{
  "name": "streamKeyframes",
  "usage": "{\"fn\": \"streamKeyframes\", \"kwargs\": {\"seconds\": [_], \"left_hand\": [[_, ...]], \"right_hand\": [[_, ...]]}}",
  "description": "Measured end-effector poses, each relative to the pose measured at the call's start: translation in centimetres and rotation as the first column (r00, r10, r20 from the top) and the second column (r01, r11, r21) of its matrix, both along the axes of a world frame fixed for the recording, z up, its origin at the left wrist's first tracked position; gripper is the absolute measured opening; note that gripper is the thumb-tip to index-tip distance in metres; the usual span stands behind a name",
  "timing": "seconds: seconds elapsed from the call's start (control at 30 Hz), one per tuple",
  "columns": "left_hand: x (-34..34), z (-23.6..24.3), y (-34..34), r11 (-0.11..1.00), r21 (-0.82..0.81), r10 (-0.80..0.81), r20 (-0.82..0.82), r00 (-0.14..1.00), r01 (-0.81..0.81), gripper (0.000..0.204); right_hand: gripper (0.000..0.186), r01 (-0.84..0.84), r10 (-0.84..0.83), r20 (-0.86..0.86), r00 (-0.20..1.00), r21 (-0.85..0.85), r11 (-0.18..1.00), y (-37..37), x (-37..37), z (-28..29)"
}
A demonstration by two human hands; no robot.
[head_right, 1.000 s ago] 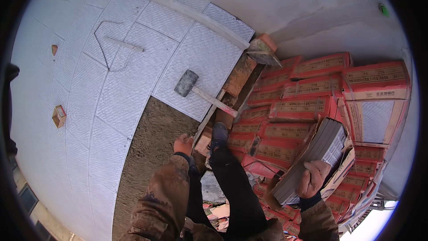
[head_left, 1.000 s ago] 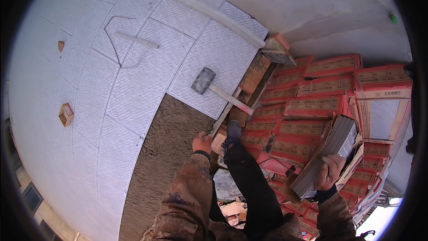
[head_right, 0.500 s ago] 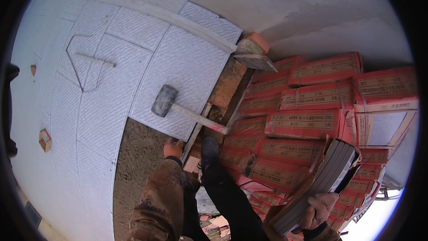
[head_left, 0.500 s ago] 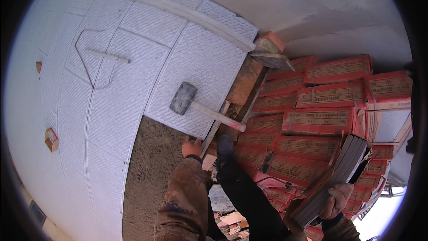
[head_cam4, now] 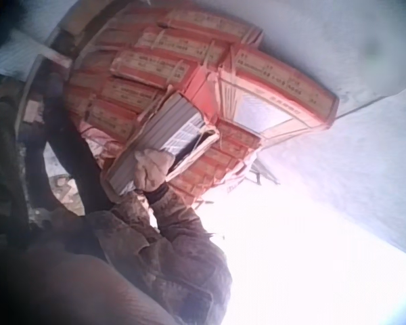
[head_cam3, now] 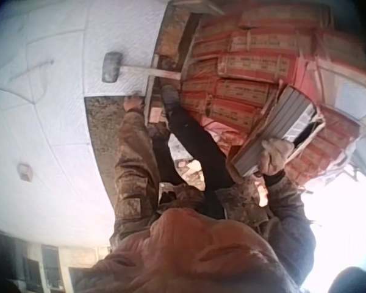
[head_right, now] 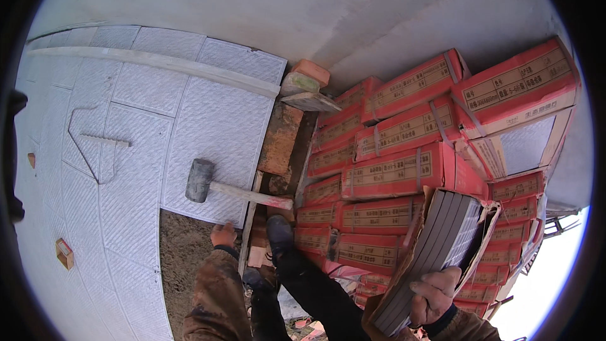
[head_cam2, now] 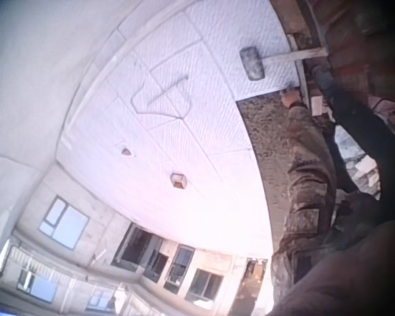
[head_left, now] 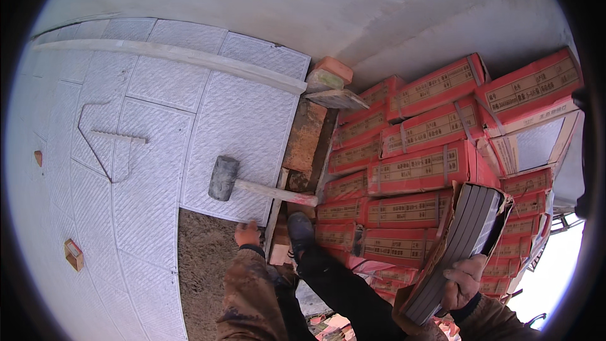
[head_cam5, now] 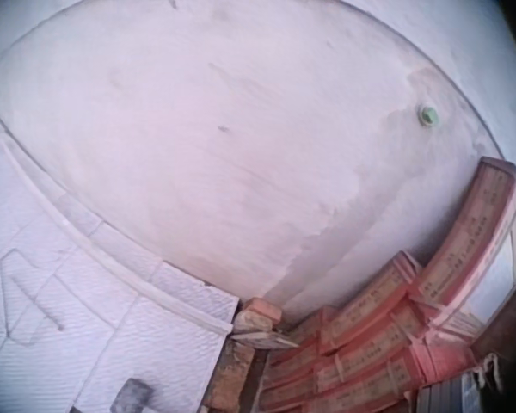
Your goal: The person places a large white tile onto a prepared mortar bed on a wall, aligns it with adjacent tiles, and taps it into place with a rubber mallet. The person then uses a string line to check alignment and continues adjusting the tile.
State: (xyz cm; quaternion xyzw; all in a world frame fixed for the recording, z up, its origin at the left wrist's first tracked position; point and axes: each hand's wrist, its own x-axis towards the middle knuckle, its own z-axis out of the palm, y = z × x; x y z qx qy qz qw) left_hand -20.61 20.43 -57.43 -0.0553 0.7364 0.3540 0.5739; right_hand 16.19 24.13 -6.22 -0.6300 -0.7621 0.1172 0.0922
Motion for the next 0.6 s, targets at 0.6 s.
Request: {"fn": "streamKeyframes", "kwargs": {"seconds": [0.6], "left_hand": [[-0.57, 0.98, 0.03, 0.988, 0.059, 0.145, -0.087, 0.986, -0.140, 0.026]], "right_hand": [[0.011, 0.029, -0.028, 0.078, 0.997, -0.020, 0.999, -0.66, 0.04, -0.23]]}}
